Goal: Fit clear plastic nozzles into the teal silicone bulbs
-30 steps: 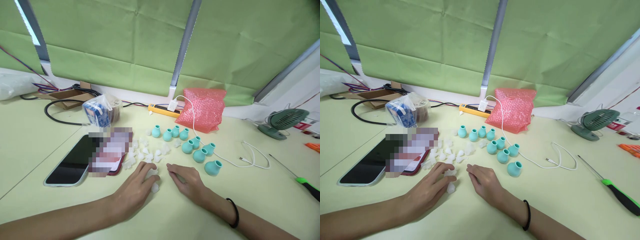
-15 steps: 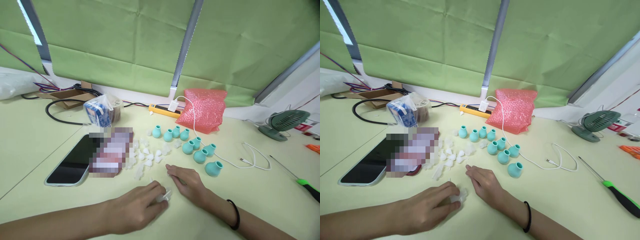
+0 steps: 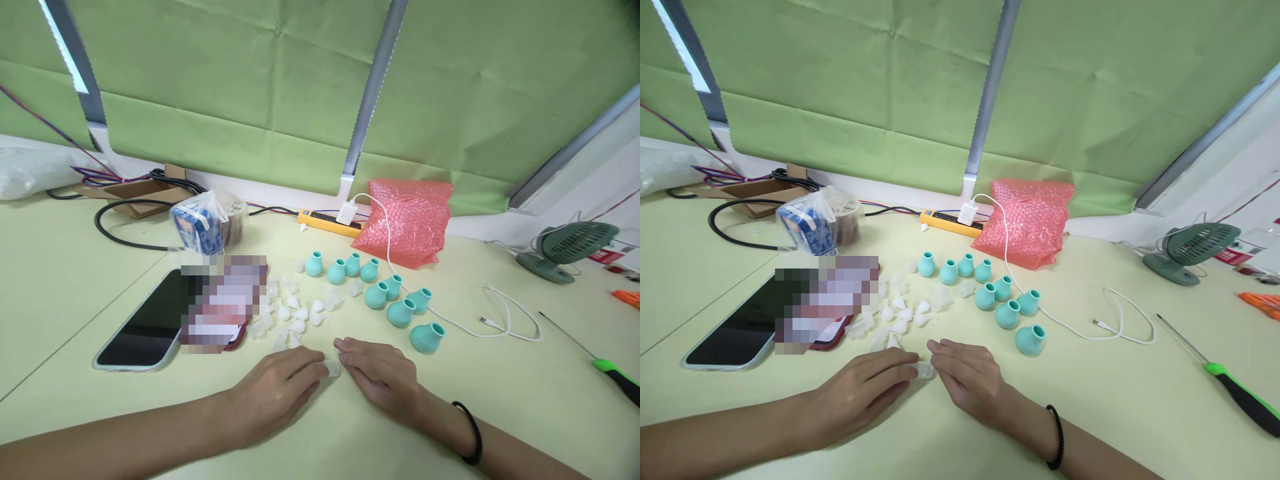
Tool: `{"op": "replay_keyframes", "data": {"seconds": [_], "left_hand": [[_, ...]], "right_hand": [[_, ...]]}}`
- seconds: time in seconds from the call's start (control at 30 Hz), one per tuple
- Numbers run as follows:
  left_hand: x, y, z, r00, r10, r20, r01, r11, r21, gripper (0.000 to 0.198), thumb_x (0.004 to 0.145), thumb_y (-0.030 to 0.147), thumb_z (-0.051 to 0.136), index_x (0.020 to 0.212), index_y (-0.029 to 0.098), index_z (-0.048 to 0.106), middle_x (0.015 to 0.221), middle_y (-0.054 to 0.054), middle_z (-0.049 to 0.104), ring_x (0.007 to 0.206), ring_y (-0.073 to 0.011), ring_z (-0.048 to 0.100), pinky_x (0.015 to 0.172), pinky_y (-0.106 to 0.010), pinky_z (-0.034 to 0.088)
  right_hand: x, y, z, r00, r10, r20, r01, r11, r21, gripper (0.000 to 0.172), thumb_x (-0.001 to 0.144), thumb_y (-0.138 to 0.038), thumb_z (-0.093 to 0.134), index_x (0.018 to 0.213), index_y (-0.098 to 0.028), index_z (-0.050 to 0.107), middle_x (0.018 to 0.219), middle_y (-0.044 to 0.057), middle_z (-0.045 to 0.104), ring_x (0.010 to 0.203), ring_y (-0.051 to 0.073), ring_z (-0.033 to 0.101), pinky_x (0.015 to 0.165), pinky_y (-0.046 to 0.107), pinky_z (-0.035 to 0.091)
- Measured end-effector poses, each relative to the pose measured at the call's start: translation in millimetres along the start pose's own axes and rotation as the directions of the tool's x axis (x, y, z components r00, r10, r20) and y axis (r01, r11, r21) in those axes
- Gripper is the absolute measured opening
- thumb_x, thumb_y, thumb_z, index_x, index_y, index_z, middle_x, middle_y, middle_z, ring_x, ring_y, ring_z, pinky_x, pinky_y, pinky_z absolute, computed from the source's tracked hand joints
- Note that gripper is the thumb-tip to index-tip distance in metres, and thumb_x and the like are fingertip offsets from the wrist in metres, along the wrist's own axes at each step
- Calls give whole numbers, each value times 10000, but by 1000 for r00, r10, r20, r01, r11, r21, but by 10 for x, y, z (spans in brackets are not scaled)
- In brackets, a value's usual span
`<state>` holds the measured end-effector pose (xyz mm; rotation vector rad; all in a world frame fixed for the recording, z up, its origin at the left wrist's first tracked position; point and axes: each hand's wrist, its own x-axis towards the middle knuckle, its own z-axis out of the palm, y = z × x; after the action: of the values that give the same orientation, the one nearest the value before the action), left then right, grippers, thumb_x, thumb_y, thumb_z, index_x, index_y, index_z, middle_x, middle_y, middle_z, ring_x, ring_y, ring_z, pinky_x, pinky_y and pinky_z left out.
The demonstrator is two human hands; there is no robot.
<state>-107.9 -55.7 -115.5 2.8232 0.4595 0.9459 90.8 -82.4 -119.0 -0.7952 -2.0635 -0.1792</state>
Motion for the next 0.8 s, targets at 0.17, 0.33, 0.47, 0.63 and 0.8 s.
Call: {"op": "replay_keyframes", "data": {"seconds": [0.17, 0.33, 0.47, 0.63, 0.8], "left_hand": [[34, 36, -14, 999, 23, 27, -24, 999, 25, 128, 822, 129, 427, 923, 115, 504, 836, -61, 621, 728, -171, 573, 632, -307, 499], [25, 8, 2, 996, -26, 91, 26, 1000, 4, 151, 820, 130, 424, 950, 104, 498, 779, -66, 608, 712, -182, 549, 607, -319, 492], [6, -17, 26, 997, -48, 58, 50, 998, -26, 139, 827, 122, 409, 939, 99, 489, 766, -67, 602, 712, -180, 539, 592, -306, 486], [-13, -33, 36, 998, -20, 59, 21, 1000, -23, 113, 832, 99, 394, 884, 111, 495, 816, -63, 594, 767, -169, 533, 665, -300, 471], [-44, -52, 46, 996, 3, 88, -4, 1000, 11, 127, 822, 69, 392, 817, 115, 511, 800, -63, 576, 749, -158, 523, 654, -284, 455]], "right_hand": [[41, -94, 11, 996, 94, 9, -95, 995, 30, 329, 736, -75, 554, 1007, -260, 525, 841, -32, 683, 751, 123, 649, 697, 186, 544], [5, -106, 42, 982, 185, 26, -185, 982, 25, 287, 732, -129, 581, 989, -254, 550, 818, -33, 687, 707, 114, 654, 651, 165, 536], [-29, -91, 60, 964, 259, 61, -262, 964, 46, 253, 737, -161, 582, 972, -255, 567, 811, -33, 688, 681, 104, 654, 609, 156, 522], [-23, -83, 66, 946, 315, 80, -321, 944, 75, 224, 734, -145, 569, 935, -243, 580, 809, -33, 687, 683, 107, 654, 590, 156, 516], [3, -81, 59, 940, 316, 130, -331, 936, 117, 242, 747, -134, 542, 956, -251, 579, 789, -40, 684, 653, 95, 652, 575, 145, 515]]}}
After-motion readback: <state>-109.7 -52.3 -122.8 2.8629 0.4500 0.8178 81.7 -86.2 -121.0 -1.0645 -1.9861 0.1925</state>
